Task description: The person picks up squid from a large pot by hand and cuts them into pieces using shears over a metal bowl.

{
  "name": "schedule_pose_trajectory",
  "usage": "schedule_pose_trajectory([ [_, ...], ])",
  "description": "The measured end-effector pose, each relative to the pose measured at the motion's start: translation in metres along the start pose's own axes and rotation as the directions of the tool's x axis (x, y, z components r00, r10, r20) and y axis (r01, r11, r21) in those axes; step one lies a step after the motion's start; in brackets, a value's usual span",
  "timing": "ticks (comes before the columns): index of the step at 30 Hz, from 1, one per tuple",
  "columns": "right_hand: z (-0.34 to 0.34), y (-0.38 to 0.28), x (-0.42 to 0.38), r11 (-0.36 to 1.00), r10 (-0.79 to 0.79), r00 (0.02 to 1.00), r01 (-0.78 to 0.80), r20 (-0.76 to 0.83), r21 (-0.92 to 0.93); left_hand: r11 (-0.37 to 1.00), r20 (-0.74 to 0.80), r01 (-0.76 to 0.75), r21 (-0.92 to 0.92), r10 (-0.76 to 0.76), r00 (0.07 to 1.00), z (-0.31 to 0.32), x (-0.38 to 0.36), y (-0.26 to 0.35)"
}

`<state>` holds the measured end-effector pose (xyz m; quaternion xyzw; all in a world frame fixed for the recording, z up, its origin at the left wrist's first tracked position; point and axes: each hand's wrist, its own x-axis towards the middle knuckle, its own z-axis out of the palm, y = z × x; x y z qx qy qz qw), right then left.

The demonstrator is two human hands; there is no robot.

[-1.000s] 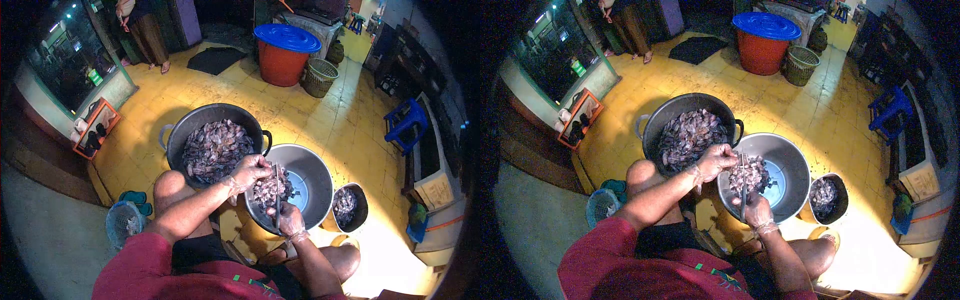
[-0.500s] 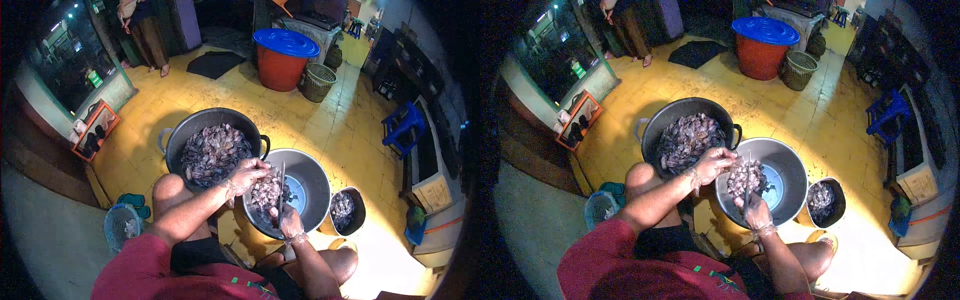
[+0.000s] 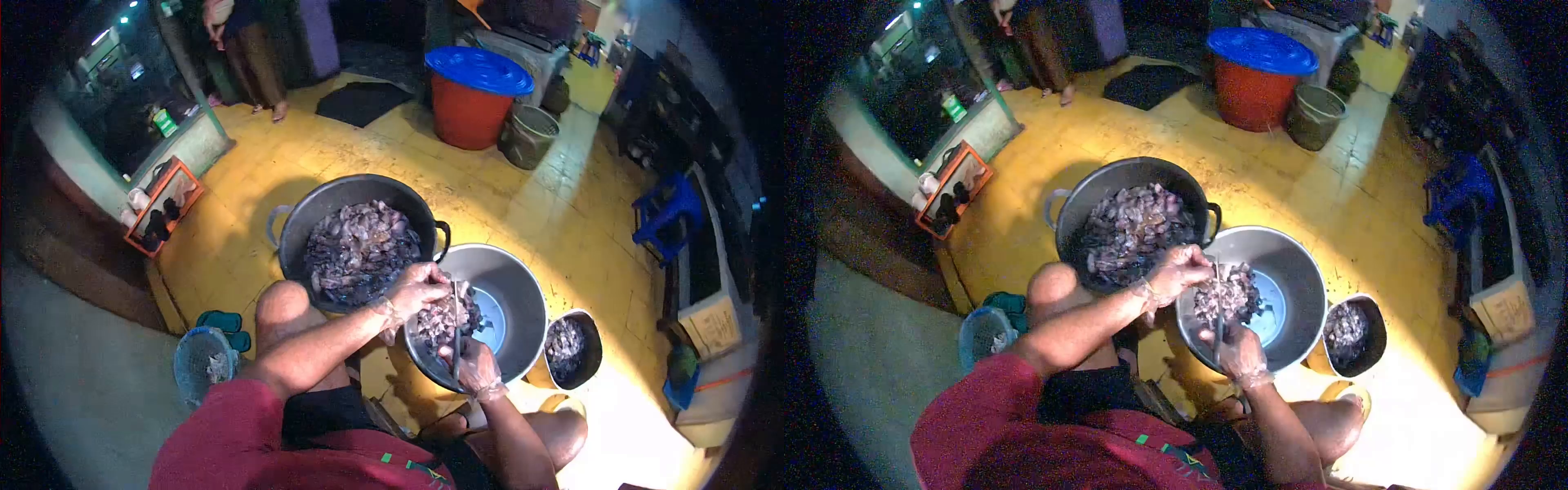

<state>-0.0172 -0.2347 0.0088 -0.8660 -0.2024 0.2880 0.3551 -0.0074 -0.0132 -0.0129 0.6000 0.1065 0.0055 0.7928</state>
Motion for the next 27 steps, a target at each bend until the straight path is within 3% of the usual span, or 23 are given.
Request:
schedule_pose_trajectory([
  [1, 0.000, -0.001, -0.002, 1.000, -0.021, 1.000, 0.021, -0.017, -0.022, 0.988, 0.010, -0.080, 0.134, 0.079, 0.997, 0.002, -0.002, 0.010],
  [2, -0.001, -0.002, -0.002, 0.997, 0.064, 0.998, -0.063, 0.008, -0.054, 0.952, 0.009, -0.144, 0.269, 0.147, 0.989, 0.006, -0.007, 0.021],
  [3, 0.004, 0.008, 0.000, 0.998, 0.053, 0.998, -0.054, 0.025, 0.043, 0.983, 0.031, -0.126, 0.132, 0.123, 0.992, 0.004, -0.003, 0.013],
  [4, 0.005, 0.005, -0.005, 0.991, -0.042, 0.998, 0.047, -0.041, 0.127, 0.933, 0.045, -0.223, 0.284, 0.219, 0.975, 0.001, 0.000, 0.009],
  [5, 0.010, 0.006, -0.001, 0.988, -0.004, 1.000, 0.009, -0.029, 0.155, 0.888, 0.073, -0.307, 0.343, 0.301, 0.951, -0.006, 0.009, -0.006],
  [7, 0.019, 0.021, 0.004, 0.954, -0.155, 0.984, 0.171, -0.086, 0.246, 0.837, 0.125, -0.298, 0.460, 0.271, 0.954, -0.004, 0.005, 0.001],
  [8, 0.020, 0.021, 0.009, 0.981, -0.102, 0.988, 0.119, -0.112, 0.151, 0.884, 0.149, -0.259, 0.389, 0.217, 0.965, -0.003, 0.001, 0.007],
  [9, 0.019, 0.018, 0.007, 0.977, -0.144, 0.976, 0.167, -0.165, 0.133, 0.929, 0.185, -0.210, 0.304, 0.159, 0.970, 0.001, 0.001, 0.004],
  [11, 0.013, 0.015, 0.004, 0.999, 0.020, 0.999, -0.018, -0.041, 0.046, 0.907, 0.186, -0.285, 0.311, 0.236, 0.954, 0.001, 0.004, 0.000],
  [13, 0.015, 0.023, 0.006, 1.000, 0.012, 0.998, -0.011, -0.063, 0.012, 0.990, 0.114, -0.135, 0.050, 0.128, 0.985, 0.000, 0.001, 0.002],
  [15, 0.014, 0.021, 0.007, 1.000, -0.004, 0.997, 0.002, -0.083, -0.027, 0.987, 0.106, -0.145, 0.076, 0.136, 0.985, 0.001, 0.001, 0.004],
  [17, 0.012, 0.012, 0.003, 0.963, -0.052, 0.991, 0.082, -0.121, 0.258, 0.889, 0.179, -0.282, 0.361, 0.230, 0.956, 0.002, -0.002, 0.005],
  [19, 0.018, 0.027, 0.013, 0.966, -0.131, 0.968, 0.173, -0.214, 0.191, 0.891, 0.229, -0.248, 0.380, 0.169, 0.959, 0.010, -0.008, 0.001],
  [21, 0.015, 0.035, 0.017, 0.956, -0.053, 0.976, 0.111, -0.213, 0.271, 0.839, 0.319, -0.379, 0.391, 0.262, 0.911, 0.016, -0.012, -0.009],
  [22, 0.013, 0.039, 0.019, 0.971, -0.082, 0.947, 0.146, -0.311, 0.187, 0.800, 0.320, -0.373, 0.469, 0.240, 0.917, 0.017, -0.013, -0.014],
  [23, 0.014, 0.053, 0.028, 0.949, -0.043, 0.939, 0.145, -0.341, 0.279, 0.759, 0.351, -0.447, 0.474, 0.302, 0.886, 0.018, -0.013, -0.020],
  [25, -0.002, 0.027, 0.016, 0.955, -0.055, 0.913, 0.166, -0.404, 0.246, 0.787, 0.359, -0.255, 0.562, 0.046, 0.932, 0.029, -0.028, -0.002],
  [26, 0.004, 0.058, 0.032, 0.942, -0.056, 0.894, 0.196, -0.444, 0.274, 0.682, 0.474, -0.562, 0.468, 0.343, 0.811, 0.030, -0.023, -0.018],
  [27, 0.002, 0.052, 0.028, 0.912, 0.012, 0.902, 0.167, -0.431, 0.376, 0.710, 0.514, -0.483, 0.512, 0.198, 0.835, 0.026, -0.009, -0.054],
])
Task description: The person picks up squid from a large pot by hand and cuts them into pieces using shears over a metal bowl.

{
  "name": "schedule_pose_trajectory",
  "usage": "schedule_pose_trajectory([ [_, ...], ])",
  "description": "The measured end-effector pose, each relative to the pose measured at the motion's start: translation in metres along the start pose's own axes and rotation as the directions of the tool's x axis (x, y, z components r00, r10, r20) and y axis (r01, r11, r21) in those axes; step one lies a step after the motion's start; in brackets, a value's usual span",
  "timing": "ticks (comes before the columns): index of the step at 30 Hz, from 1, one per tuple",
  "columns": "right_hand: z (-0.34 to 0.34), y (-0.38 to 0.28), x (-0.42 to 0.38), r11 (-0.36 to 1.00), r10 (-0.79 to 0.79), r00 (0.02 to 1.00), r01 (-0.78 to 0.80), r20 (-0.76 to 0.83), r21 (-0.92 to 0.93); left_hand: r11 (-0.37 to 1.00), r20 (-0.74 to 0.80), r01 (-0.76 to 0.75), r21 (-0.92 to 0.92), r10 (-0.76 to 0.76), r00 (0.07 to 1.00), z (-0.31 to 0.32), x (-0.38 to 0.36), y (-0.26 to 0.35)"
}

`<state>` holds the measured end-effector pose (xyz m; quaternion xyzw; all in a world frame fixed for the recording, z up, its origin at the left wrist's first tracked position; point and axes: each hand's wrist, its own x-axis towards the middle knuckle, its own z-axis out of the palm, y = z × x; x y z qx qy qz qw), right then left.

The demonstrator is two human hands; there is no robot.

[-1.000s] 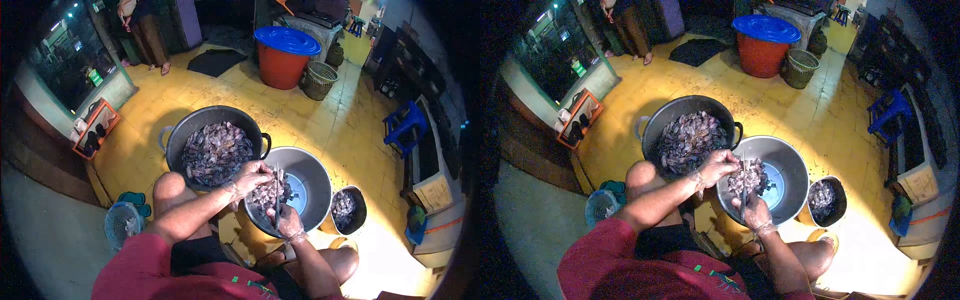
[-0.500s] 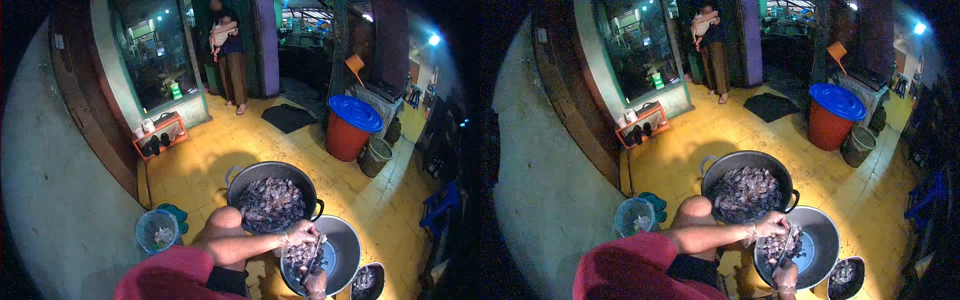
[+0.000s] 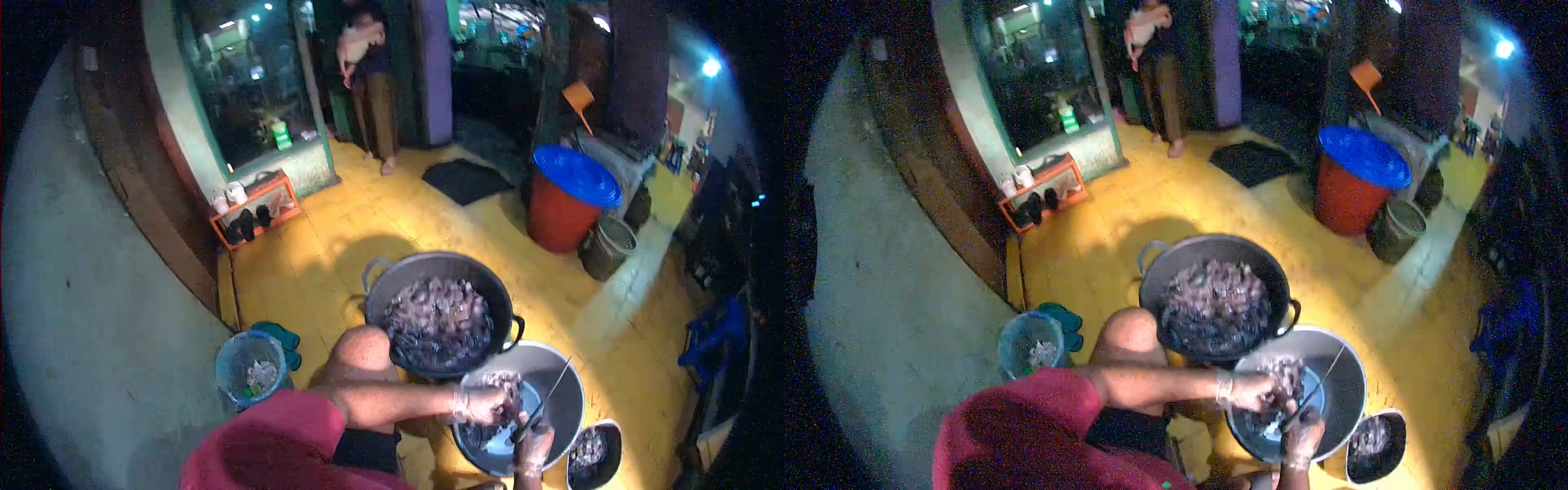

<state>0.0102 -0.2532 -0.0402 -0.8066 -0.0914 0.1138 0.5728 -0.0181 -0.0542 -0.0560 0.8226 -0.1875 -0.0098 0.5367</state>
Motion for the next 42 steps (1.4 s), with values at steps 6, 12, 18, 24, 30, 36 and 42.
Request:
schedule_pose_trajectory([
  [6, -0.001, -0.041, -0.014, 0.999, 0.045, 0.992, -0.044, 0.115, -0.012, 0.929, 0.230, 0.073, 0.363, -0.166, 0.959, -0.080, -0.005, 0.025],
  [12, 0.002, -0.009, -0.006, 0.991, 0.075, 0.985, -0.056, 0.157, -0.125, 0.540, -0.257, 0.485, 0.688, -0.444, 0.859, -0.194, -0.016, -0.064],
  [18, 0.003, -0.015, -0.012, 0.966, 0.043, 0.980, 0.009, 0.194, -0.259, 0.504, -0.610, 0.742, 0.442, -0.438, 0.661, -0.204, -0.021, -0.106],
  [24, 0.005, -0.006, -0.007, 0.963, 0.075, 0.974, -0.016, 0.212, -0.268, 0.412, -0.546, 0.717, 0.563, -0.466, 0.696, -0.189, -0.009, -0.104],
  [30, -0.001, -0.049, -0.015, 0.964, 0.044, 0.970, 0.021, 0.238, -0.264, 0.429, -0.534, 0.777, 0.461, -0.565, 0.629, -0.186, -0.009, -0.124],
  [36, -0.004, -0.048, -0.017, 0.964, -0.031, 0.973, 0.090, 0.231, -0.249, 0.504, -0.555, 0.744, 0.438, -0.500, 0.665, -0.181, 0.003, -0.056],
  [42, 0.001, -0.023, -0.010, 0.969, -0.068, 0.974, 0.116, 0.217, -0.218, 0.701, -0.394, 0.701, -0.132, -0.686, 0.612, -0.189, 0.027, -0.001],
])
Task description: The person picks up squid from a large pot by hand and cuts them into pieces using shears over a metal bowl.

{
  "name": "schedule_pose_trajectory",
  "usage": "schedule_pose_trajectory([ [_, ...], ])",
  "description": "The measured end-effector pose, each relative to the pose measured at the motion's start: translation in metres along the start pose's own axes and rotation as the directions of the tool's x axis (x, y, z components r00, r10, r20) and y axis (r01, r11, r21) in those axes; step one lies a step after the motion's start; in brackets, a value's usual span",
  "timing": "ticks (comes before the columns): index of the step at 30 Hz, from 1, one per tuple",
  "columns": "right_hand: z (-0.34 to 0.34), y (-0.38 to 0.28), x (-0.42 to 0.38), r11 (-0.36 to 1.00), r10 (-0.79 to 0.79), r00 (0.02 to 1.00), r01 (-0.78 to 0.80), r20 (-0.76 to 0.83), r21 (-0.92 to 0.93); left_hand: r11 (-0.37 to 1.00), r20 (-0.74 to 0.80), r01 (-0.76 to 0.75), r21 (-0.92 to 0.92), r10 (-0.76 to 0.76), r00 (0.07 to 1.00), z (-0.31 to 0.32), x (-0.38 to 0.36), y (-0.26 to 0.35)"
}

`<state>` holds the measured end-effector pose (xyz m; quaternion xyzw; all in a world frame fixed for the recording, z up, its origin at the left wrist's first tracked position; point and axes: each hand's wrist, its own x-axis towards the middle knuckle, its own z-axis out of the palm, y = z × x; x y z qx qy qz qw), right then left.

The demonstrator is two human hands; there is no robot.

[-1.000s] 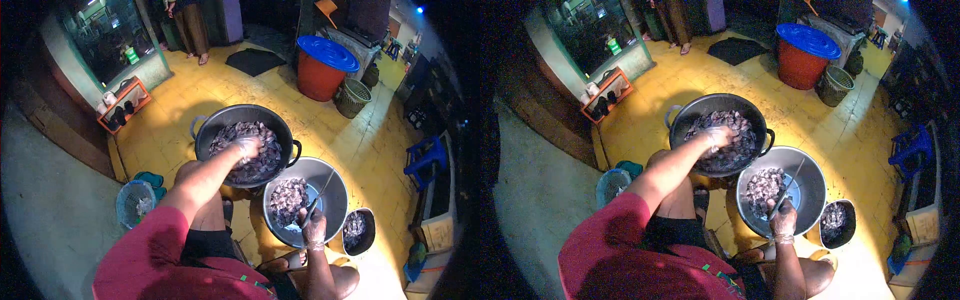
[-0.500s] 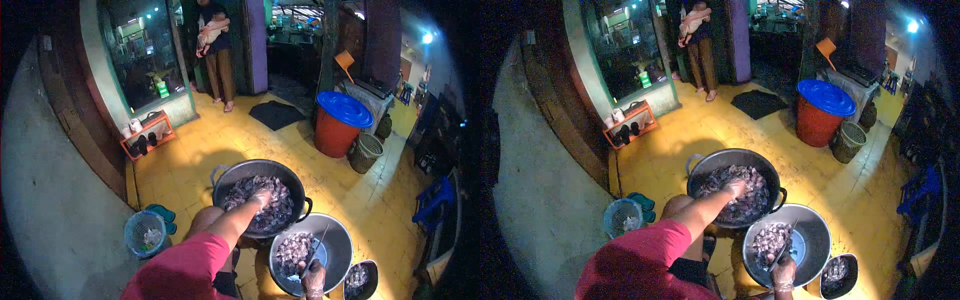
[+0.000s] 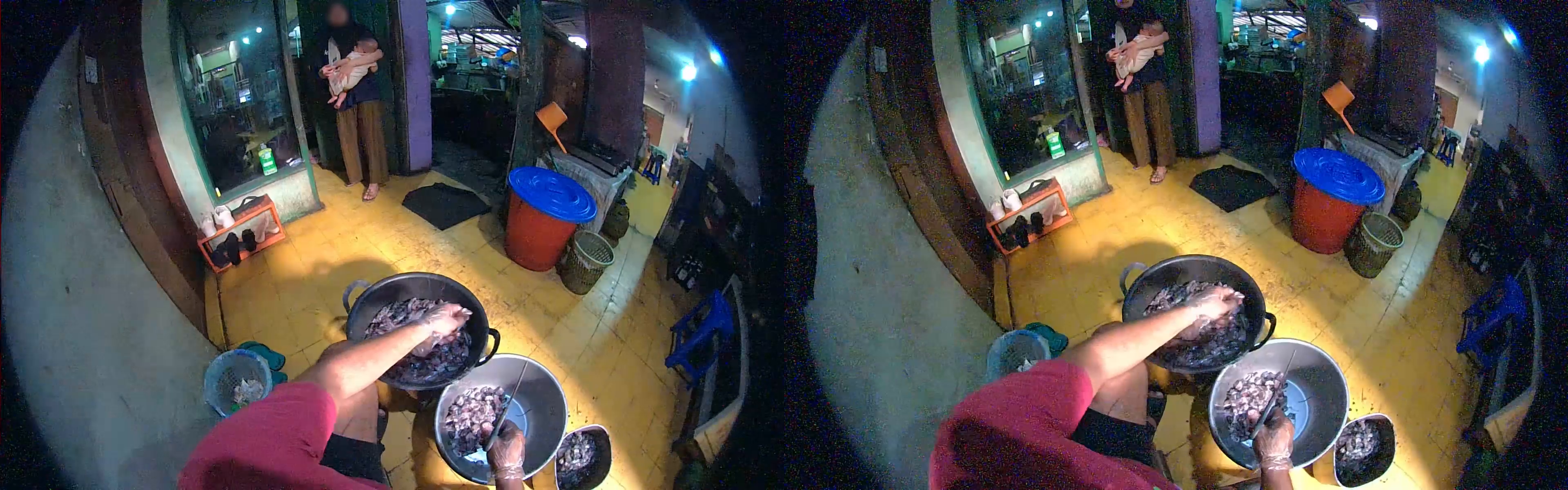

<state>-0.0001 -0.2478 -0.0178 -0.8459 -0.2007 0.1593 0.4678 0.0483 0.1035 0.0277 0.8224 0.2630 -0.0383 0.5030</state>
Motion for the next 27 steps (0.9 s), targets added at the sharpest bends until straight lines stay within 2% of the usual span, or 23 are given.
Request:
schedule_pose_trajectory([
  [1, 0.004, 0.005, 0.002, 0.999, 0.022, 1.000, -0.023, 0.012, 0.027, 0.959, 0.105, -0.055, -0.280, 0.088, 0.991, 0.001, -0.005, 0.000],
  [2, 0.006, 0.011, 0.005, 0.999, 0.029, 0.999, -0.030, 0.014, 0.027, 0.838, 0.182, -0.072, -0.542, 0.200, 0.963, 0.004, -0.010, -0.001],
  [3, 0.005, 0.011, 0.007, 0.999, -0.010, 0.999, 0.012, 0.048, -0.041, 0.645, 0.203, -0.013, -0.764, 0.258, 0.945, 0.005, -0.033, 0.011],
  [4, 0.003, 0.013, 0.005, 0.993, -0.029, 0.996, 0.038, 0.080, -0.111, 0.597, 0.201, -0.024, -0.802, 0.308, 0.930, 0.010, -0.045, 0.017],
  [5, 0.002, 0.009, 0.002, 0.991, -0.056, 0.996, 0.064, 0.070, -0.121, 0.664, 0.135, -0.170, -0.728, 0.382, 0.914, 0.016, -0.048, 0.012],
  [8, 0.001, -0.006, -0.007, 0.997, -0.009, 1.000, 0.011, 0.022, -0.077, 0.667, 0.116, -0.153, -0.729, 0.341, 0.933, 0.039, -0.074, 0.017],
  [10, -0.004, -0.020, -0.008, 0.996, 0.042, 0.996, -0.036, 0.074, -0.080, 0.693, 0.102, -0.176, -0.699, 0.340, 0.935, 0.054, -0.084, 0.018],
  [13, -0.006, -0.033, -0.007, 0.992, 0.053, 0.995, -0.042, 0.086, -0.123, 0.752, 0.207, -0.168, -0.637, 0.377, 0.903, 0.065, -0.082, 0.015],
  [16, 0.000, -0.021, -0.003, 0.988, 0.063, 0.992, -0.046, 0.108, -0.151, 0.722, 0.197, -0.219, -0.657, 0.444, 0.874, 0.077, -0.074, 0.010],
  [17, -0.004, -0.033, -0.006, 0.992, 0.113, 0.983, -0.103, 0.144, -0.076, 0.731, 0.213, -0.206, -0.651, 0.437, 0.874, 0.078, -0.075, 0.010],
  [18, -0.003, -0.031, -0.006, 0.991, 0.123, 0.982, -0.113, 0.140, -0.078, 0.731, 0.222, -0.199, -0.653, 0.436, 0.872, 0.081, -0.075, 0.009],
  [20, -0.003, -0.026, -0.007, 0.994, 0.076, 0.978, -0.089, 0.192, 0.061, 0.675, 0.180, -0.258, -0.691, 0.506, 0.844, 0.085, -0.075, 0.008],
  [21, -0.006, -0.031, -0.005, 0.987, 0.155, 0.954, -0.162, 0.256, 0.004, 0.689, 0.158, -0.305, -0.657, 0.522, 0.838, 0.087, -0.074, 0.008],
  [24, -0.005, -0.033, -0.004, 0.988, 0.134, 0.952, -0.150, 0.275, 0.039, 0.690, 0.177, -0.281, -0.667, 0.513, 0.840, 0.093, -0.071, 0.003],
  [25, -0.009, -0.044, -0.002, 0.979, 0.204, 0.933, -0.192, 0.296, -0.071, 0.711, 0.168, -0.314, -0.629, 0.519, 0.838, 0.094, -0.070, 0.002],
  [26, -0.010, -0.043, -0.008, 0.979, 0.204, 0.934, -0.191, 0.295, -0.072, 0.750, 0.151, -0.351, -0.560, 0.510, 0.847, 0.096, -0.072, 0.001],
  [27, -0.010, -0.040, -0.015, 0.977, 0.168, 0.933, -0.201, 0.318, 0.074, 0.707, 0.236, -0.193, -0.680, 0.460, 0.856, 0.090, -0.086, 0.013],
])
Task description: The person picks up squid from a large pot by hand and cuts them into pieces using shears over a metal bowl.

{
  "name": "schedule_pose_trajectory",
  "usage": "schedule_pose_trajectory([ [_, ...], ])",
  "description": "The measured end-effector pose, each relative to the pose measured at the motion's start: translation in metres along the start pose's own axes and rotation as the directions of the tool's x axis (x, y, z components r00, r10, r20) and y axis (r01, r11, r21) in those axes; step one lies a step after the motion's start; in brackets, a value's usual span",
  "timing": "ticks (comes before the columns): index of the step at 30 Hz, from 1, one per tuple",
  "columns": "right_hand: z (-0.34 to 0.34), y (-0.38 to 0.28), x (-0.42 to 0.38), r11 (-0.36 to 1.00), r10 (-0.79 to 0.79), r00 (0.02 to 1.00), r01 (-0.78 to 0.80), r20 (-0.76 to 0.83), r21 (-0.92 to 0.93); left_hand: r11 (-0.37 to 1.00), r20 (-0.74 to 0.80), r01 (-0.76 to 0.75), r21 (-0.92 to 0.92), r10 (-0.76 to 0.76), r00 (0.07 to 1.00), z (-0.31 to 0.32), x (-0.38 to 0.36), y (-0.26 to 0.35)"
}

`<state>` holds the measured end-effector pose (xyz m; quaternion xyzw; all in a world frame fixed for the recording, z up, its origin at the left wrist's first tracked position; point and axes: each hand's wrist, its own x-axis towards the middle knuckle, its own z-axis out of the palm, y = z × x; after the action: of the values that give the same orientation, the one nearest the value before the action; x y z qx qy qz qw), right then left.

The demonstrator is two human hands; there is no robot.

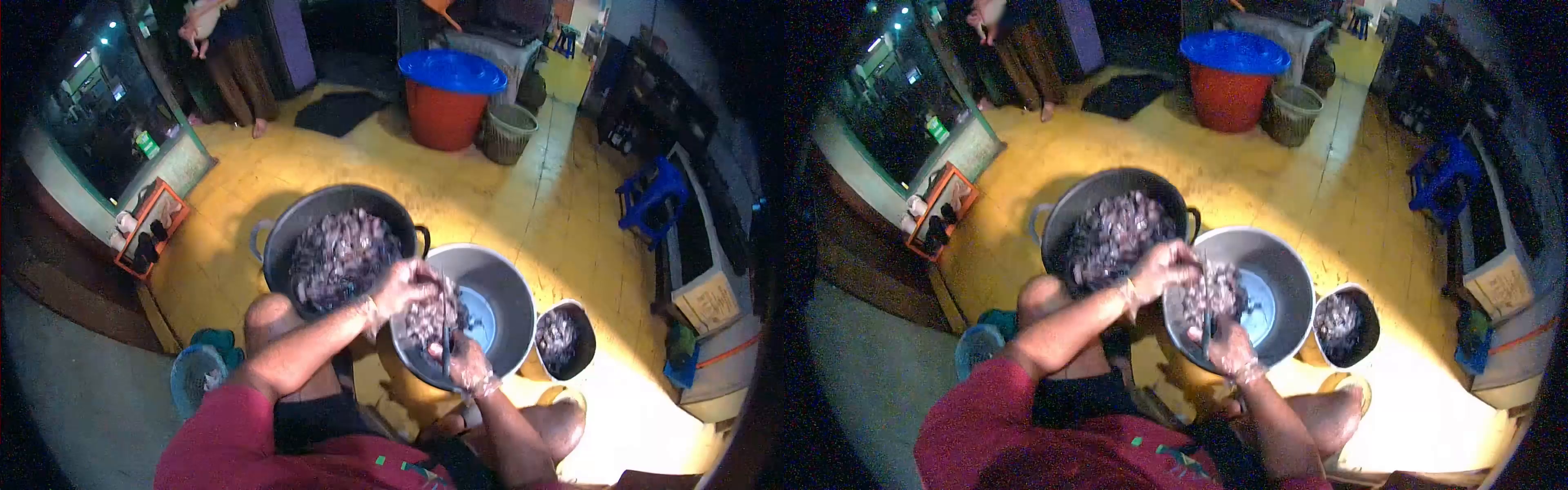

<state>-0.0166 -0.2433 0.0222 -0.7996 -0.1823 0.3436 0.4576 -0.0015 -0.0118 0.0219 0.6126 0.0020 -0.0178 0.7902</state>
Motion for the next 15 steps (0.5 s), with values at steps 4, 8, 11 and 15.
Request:
schedule_pose_trajectory([
  [4, 0.002, 0.014, 0.016, 0.982, -0.171, 0.982, 0.164, -0.085, -0.090, 0.999, -0.005, 0.043, 0.004, -0.043, 0.999, -0.004, 0.002, -0.018],
  [8, -0.003, -0.009, -0.002, 0.977, -0.071, 0.993, 0.051, -0.090, -0.205, 1.000, -0.063, 0.009, 0.011, -0.008, 0.998, -0.007, 0.002, -0.026],
  [11, 0.001, 0.002, 0.003, 0.985, -0.060, 0.997, 0.050, -0.053, -0.164, 0.997, -0.076, 0.054, 0.055, -0.050, 0.996, -0.008, 0.004, -0.027],
  [15, 0.019, 0.022, 0.009, 0.948, -0.251, 0.964, 0.263, -0.085, 0.179, 0.963, -0.075, 0.060, 0.264, -0.042, 0.996, -0.002, -0.003, -0.012],
])
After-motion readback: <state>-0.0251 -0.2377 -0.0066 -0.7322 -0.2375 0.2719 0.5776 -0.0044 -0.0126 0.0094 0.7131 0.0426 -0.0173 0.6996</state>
